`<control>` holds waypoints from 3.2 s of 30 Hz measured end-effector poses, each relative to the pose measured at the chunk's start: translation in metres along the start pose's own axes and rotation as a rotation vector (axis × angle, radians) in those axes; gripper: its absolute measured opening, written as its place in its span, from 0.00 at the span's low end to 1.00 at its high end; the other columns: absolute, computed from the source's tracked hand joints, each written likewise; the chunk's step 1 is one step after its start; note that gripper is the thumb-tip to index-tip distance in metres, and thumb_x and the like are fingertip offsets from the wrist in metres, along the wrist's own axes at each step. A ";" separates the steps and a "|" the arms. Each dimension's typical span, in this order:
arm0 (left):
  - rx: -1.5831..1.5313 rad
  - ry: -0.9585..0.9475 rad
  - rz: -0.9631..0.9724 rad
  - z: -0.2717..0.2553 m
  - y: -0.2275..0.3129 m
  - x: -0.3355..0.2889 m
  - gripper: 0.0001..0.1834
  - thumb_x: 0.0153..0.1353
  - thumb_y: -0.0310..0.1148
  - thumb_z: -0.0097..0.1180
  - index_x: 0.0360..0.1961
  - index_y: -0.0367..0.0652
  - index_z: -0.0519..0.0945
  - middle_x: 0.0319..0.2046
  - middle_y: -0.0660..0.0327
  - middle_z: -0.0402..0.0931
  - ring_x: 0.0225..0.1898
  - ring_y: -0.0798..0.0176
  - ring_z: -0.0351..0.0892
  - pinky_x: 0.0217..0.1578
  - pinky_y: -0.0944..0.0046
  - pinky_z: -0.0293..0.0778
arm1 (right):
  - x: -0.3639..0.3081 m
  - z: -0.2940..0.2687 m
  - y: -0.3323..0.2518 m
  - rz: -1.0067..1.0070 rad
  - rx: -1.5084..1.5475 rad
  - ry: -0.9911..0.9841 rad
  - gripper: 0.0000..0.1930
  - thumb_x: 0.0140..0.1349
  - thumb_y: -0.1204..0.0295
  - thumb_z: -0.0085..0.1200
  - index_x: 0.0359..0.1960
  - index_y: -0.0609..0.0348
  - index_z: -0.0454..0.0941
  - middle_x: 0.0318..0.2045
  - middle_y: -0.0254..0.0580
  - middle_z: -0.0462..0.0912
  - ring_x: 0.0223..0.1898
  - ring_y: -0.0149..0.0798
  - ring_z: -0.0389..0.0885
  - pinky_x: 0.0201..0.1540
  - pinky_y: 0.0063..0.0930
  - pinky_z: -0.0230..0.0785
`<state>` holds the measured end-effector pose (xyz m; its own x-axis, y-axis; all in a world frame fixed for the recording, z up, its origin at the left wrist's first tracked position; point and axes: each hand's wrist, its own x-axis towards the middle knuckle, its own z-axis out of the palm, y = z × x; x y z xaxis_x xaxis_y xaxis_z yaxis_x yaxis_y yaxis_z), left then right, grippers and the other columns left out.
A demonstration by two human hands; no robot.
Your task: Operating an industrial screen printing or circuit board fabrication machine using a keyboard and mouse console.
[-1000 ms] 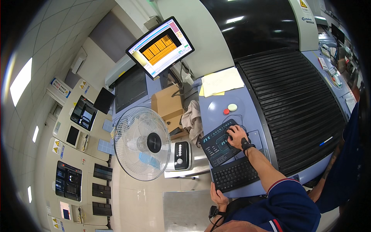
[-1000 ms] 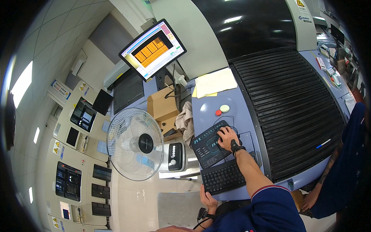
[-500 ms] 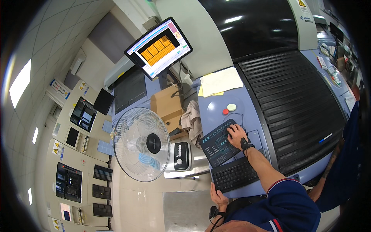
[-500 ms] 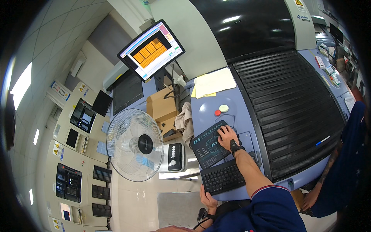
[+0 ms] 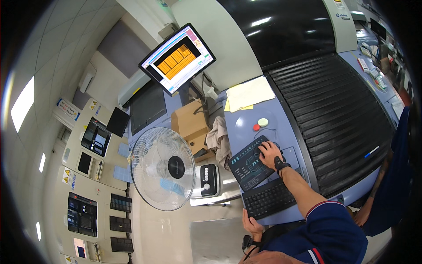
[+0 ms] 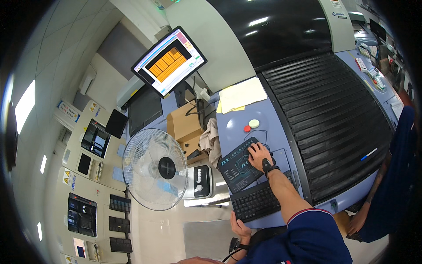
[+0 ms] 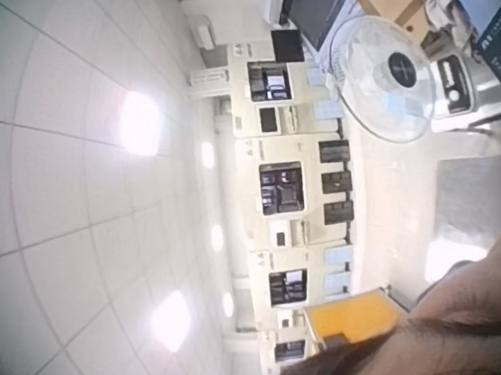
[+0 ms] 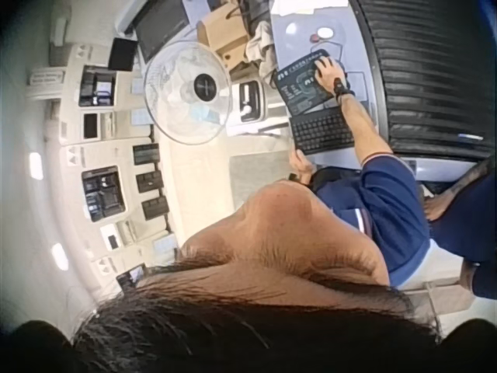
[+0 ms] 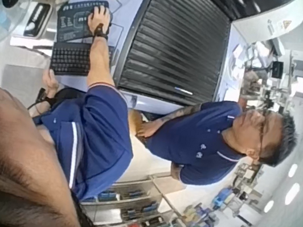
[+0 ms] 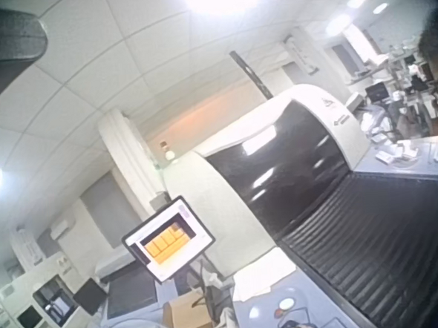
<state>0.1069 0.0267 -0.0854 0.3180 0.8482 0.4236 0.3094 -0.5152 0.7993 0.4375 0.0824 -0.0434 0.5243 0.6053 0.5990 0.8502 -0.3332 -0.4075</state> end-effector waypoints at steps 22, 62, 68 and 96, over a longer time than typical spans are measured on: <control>-0.014 -0.008 -0.013 -0.002 0.000 -0.001 0.29 0.71 0.39 0.41 0.62 0.24 0.76 0.63 0.35 0.74 0.63 0.32 0.74 0.67 0.44 0.67 | -0.001 0.001 0.000 -0.013 -0.030 -0.007 0.18 0.60 0.69 0.61 0.52 0.54 0.79 0.56 0.45 0.77 0.61 0.53 0.73 0.59 0.48 0.73; -0.005 0.006 0.014 -0.001 0.001 0.000 0.29 0.71 0.39 0.41 0.61 0.24 0.76 0.62 0.35 0.75 0.62 0.32 0.75 0.66 0.45 0.68 | -0.001 -0.001 -0.001 -0.018 -0.003 0.035 0.18 0.55 0.71 0.62 0.49 0.56 0.80 0.54 0.46 0.78 0.59 0.54 0.75 0.58 0.50 0.73; -0.015 0.009 -0.001 -0.001 0.003 0.000 0.29 0.71 0.39 0.41 0.61 0.24 0.77 0.63 0.36 0.75 0.62 0.33 0.75 0.66 0.45 0.68 | 0.000 -0.001 -0.001 -0.014 -0.001 0.021 0.18 0.55 0.70 0.62 0.49 0.55 0.80 0.53 0.45 0.78 0.58 0.54 0.75 0.58 0.49 0.74; -0.002 -0.006 0.009 -0.003 0.003 0.001 0.29 0.70 0.37 0.41 0.62 0.24 0.76 0.63 0.35 0.74 0.62 0.33 0.75 0.66 0.44 0.68 | -0.001 0.002 0.000 -0.006 -0.025 0.000 0.18 0.60 0.69 0.61 0.52 0.55 0.80 0.56 0.45 0.78 0.62 0.54 0.74 0.62 0.48 0.73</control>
<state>0.1058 0.0262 -0.0814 0.3264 0.8429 0.4278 0.3045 -0.5222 0.7966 0.4375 0.0831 -0.0452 0.5188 0.6075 0.6015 0.8545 -0.3475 -0.3861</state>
